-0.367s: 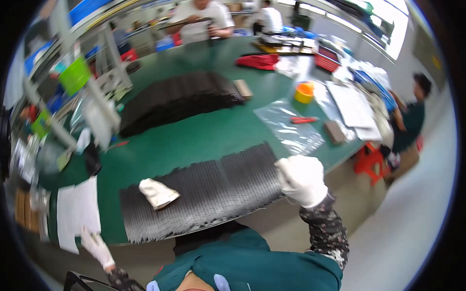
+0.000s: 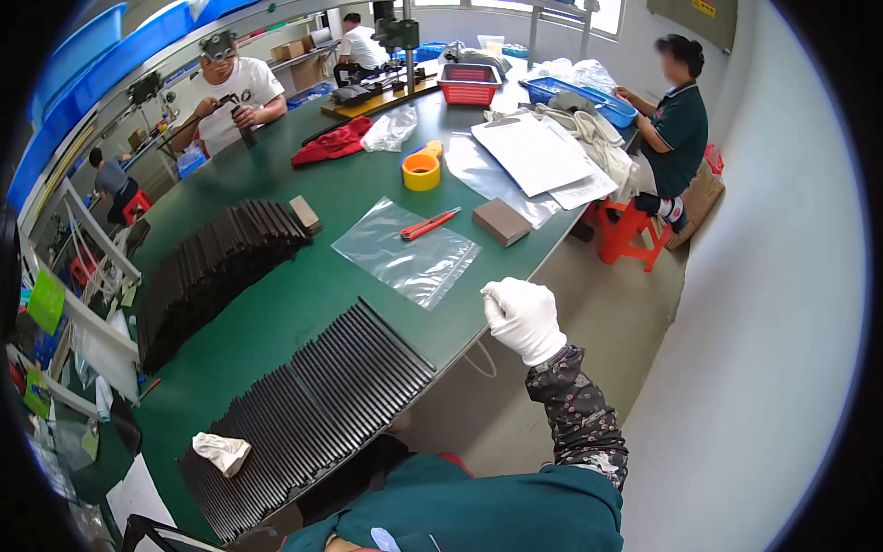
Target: Wiping and cleaning individual thin black rods with a cloth at a factory workbench.
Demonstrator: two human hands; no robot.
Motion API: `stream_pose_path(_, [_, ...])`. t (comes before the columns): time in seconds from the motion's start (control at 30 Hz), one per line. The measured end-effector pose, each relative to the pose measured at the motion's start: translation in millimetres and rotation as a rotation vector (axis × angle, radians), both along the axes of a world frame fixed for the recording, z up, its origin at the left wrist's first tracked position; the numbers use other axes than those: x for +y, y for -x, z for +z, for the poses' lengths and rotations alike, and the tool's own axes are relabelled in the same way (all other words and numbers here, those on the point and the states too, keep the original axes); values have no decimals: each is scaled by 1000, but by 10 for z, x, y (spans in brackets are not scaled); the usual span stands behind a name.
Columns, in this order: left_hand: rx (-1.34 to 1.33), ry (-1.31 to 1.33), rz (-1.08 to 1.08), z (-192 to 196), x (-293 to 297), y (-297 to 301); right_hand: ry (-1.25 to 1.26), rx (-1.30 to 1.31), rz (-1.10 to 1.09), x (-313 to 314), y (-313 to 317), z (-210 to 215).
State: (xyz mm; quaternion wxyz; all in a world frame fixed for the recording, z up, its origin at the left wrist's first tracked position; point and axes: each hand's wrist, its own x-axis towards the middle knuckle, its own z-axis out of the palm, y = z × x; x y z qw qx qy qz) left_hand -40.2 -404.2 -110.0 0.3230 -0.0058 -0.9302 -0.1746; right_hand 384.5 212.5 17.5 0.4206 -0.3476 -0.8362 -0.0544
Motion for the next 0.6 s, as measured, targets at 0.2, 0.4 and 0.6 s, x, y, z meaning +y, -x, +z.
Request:
stream_pose_path(0.2, [156,529,-73,-11,-295,155,289,391,-131,691,-304,-360])
stream_pose_path(0.4, [-40,-544,-56,-52,4,25,695,1106,-214,1727,-517,-484])
stream_pose_path(0.6, [-376,-1572,-608,-358,-455,304,795,1386,-35,2241,-604,-468])
